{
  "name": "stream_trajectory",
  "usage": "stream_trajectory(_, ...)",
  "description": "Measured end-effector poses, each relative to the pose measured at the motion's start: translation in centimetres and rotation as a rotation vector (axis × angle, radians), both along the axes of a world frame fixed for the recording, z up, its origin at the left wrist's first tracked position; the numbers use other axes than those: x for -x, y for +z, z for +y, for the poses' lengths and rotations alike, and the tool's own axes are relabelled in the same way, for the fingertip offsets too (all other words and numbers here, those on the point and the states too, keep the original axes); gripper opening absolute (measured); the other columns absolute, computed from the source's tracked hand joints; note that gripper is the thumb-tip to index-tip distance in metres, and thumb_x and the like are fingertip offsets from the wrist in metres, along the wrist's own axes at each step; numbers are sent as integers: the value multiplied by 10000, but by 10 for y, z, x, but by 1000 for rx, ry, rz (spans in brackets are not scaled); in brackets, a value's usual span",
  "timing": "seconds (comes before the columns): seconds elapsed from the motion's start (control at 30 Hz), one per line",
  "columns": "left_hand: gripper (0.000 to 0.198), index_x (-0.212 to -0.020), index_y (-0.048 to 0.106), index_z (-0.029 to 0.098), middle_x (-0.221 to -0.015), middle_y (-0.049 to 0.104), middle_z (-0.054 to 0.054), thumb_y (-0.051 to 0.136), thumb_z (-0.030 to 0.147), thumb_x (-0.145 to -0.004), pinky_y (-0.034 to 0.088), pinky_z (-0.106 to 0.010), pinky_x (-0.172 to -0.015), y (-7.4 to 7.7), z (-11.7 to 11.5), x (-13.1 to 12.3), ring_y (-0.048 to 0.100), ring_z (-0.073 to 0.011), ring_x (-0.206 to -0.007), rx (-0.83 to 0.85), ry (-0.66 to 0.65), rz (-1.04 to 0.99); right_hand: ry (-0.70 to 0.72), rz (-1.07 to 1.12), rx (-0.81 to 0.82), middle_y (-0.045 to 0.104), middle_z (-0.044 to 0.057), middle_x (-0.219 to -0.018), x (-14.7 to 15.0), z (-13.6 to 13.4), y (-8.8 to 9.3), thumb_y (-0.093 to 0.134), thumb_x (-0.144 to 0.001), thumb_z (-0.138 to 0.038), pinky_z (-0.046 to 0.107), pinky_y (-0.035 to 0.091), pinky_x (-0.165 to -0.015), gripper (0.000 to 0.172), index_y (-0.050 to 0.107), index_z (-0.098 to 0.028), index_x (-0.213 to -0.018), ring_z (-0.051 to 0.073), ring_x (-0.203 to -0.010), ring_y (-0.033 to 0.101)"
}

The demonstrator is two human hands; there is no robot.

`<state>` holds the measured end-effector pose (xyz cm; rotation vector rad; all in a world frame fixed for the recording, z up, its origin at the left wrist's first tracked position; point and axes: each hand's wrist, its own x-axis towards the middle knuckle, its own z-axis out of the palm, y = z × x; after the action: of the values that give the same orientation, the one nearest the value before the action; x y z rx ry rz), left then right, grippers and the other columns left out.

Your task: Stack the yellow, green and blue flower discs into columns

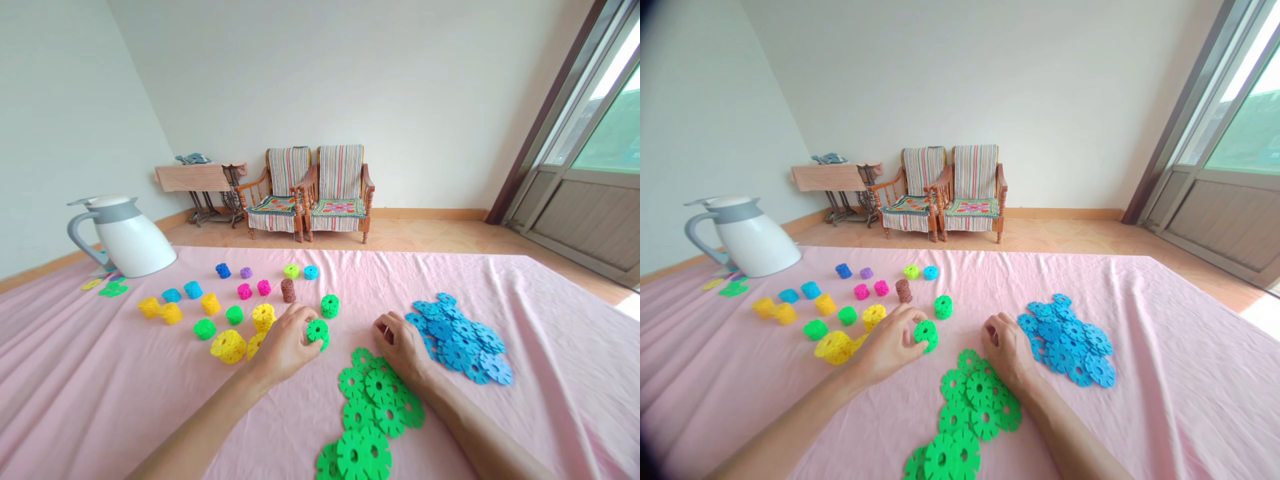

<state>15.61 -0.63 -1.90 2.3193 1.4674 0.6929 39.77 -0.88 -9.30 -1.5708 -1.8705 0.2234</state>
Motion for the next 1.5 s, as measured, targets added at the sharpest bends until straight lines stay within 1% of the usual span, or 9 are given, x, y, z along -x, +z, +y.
stream_trajectory(0.3,297,-983,584,227,-995,569,-14,638,186,-694,456,-281,-720,4,-6,-2,582,-163,-767,-18,11,-14,3,-2,-6,540,-6,-643,0,0,-1,450,-805,-214,236,353,-553,171,556,-200,-672,119,-556,509)
stream_trajectory(0.37,221,-934,600,218,-970,575,-8,621,177,-718,451,-271,-689,7,-13,-7,560,-133,-683,-1,-53,-11,2,4,0,538,-8,-641,0,0,-1,454,-808,-221,236,348,-549,175,555,-198,-667,118,-552,506)
stream_trajectory(0.47,152,-885,631,207,-929,587,0,628,180,-735,452,-260,-677,6,-24,-21,546,-112,-636,98,-235,-17,-3,50,-8,539,-4,-633,1,-2,3,447,-835,-249,241,335,-538,217,563,-191,-662,118,-545,499)
stream_trajectory(0.53,227,-946,645,213,-945,585,-2,654,185,-721,462,-251,-678,1,-30,-31,558,-112,-650,173,-331,-27,-34,126,-44,549,5,-633,0,-3,7,425,-868,-294,246,337,-537,274,577,-185,-668,123,-547,499)
stream_trajectory(0.63,361,-1038,638,224,-989,572,-13,703,218,-683,474,-244,-645,-8,-34,-44,567,-119,-661,240,-386,-18,-138,310,-115,575,22,-642,-3,-5,13,398,-896,-382,250,371,-550,343,603,-176,-713,135,-560,511)
stream_trajectory(0.83,474,-1090,636,218,-1015,575,-37,765,286,-639,492,-298,-769,-16,-34,-58,589,-197,-851,185,-403,38,-241,582,-85,579,24,-575,-12,-1,11,419,-869,-506,259,412,-532,419,620,-164,-736,152,-511,527)
stream_trajectory(1.2,465,-1041,643,237,-953,589,-26,784,362,-616,491,-315,-774,-21,-38,-64,592,-216,-860,131,-399,43,-214,482,-26,572,15,-584,-11,2,6,441,-851,-468,250,368,-508,384,633,-174,-696,149,-526,503)
stream_trajectory(1.4,327,-957,642,222,-913,596,-22,744,295,-655,486,-303,-752,-20,-41,-68,594,-212,-838,142,-389,73,-208,446,-11,599,21,-613,-12,2,5,443,-850,-450,247,367,-505,367,632,-177,-695,142,-519,506)
stream_trajectory(1.5,335,-964,629,207,-930,594,-26,726,261,-648,481,-299,-769,-17,-43,-68,589,-208,-853,141,-367,60,-203,437,-9,610,22,-627,-11,2,4,443,-850,-444,245,367,-505,363,631,-179,-689,139,-516,509)
